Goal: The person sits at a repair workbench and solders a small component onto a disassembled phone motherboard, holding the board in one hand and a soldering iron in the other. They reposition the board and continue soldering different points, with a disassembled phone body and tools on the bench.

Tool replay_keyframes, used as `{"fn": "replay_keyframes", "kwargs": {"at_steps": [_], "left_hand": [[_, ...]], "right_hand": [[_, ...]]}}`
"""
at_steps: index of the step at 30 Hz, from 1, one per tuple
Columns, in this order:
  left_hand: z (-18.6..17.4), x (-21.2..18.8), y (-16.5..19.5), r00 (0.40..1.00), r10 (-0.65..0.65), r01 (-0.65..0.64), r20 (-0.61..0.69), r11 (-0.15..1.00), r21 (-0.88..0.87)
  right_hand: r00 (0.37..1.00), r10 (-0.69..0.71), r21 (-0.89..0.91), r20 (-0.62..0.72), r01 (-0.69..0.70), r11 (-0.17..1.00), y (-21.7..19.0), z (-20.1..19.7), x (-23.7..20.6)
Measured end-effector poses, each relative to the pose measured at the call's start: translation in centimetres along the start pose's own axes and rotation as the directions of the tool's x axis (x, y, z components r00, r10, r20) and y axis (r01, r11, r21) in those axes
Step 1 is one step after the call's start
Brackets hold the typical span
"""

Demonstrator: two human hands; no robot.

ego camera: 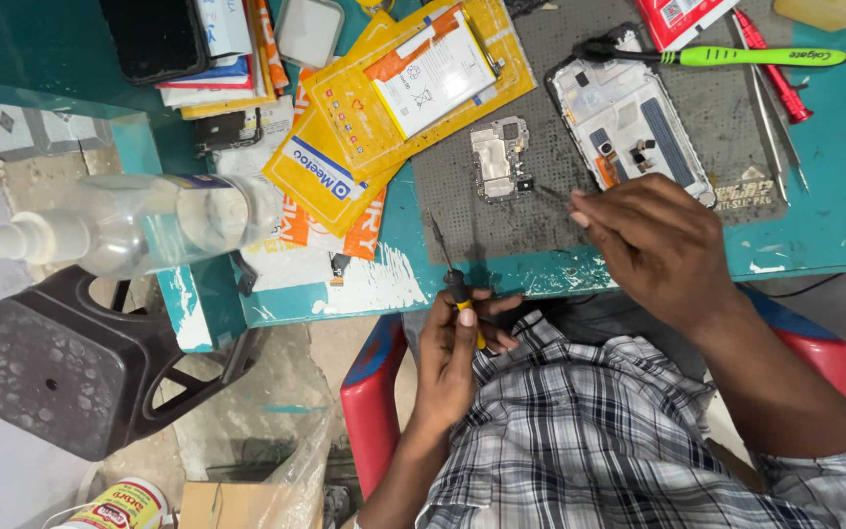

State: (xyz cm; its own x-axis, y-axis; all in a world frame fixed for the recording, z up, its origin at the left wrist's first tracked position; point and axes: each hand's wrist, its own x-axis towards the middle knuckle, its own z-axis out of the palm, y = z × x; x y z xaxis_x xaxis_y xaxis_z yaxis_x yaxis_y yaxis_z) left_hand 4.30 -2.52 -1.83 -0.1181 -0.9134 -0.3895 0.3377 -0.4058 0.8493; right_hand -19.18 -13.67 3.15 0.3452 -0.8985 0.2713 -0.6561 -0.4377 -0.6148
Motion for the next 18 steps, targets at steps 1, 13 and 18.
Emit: {"fn": "replay_keyframes", "kwargs": {"at_steps": [1,13,18], "left_hand": [[-0.1,0.0,0.0,1.000,-0.006,0.006,0.001,1.000,0.008],[-0.7,0.3,0.1,0.998,-0.063,0.063,0.004,0.998,-0.001],[-0.8,0.3,0.1,0.998,-0.052,0.052,0.025,0.999,-0.001]], "right_hand": [[1.000,0.001,0.001,-0.004,-0.001,1.000,0.2,0.1,0.0],[0.995,-0.063,-0.131,-0.074,0.052,0.990,1.3,0.8,0.8],[0.986,-0.102,-0.164,-0.133,0.079,0.983,1.5,1.3,0.3]]}}
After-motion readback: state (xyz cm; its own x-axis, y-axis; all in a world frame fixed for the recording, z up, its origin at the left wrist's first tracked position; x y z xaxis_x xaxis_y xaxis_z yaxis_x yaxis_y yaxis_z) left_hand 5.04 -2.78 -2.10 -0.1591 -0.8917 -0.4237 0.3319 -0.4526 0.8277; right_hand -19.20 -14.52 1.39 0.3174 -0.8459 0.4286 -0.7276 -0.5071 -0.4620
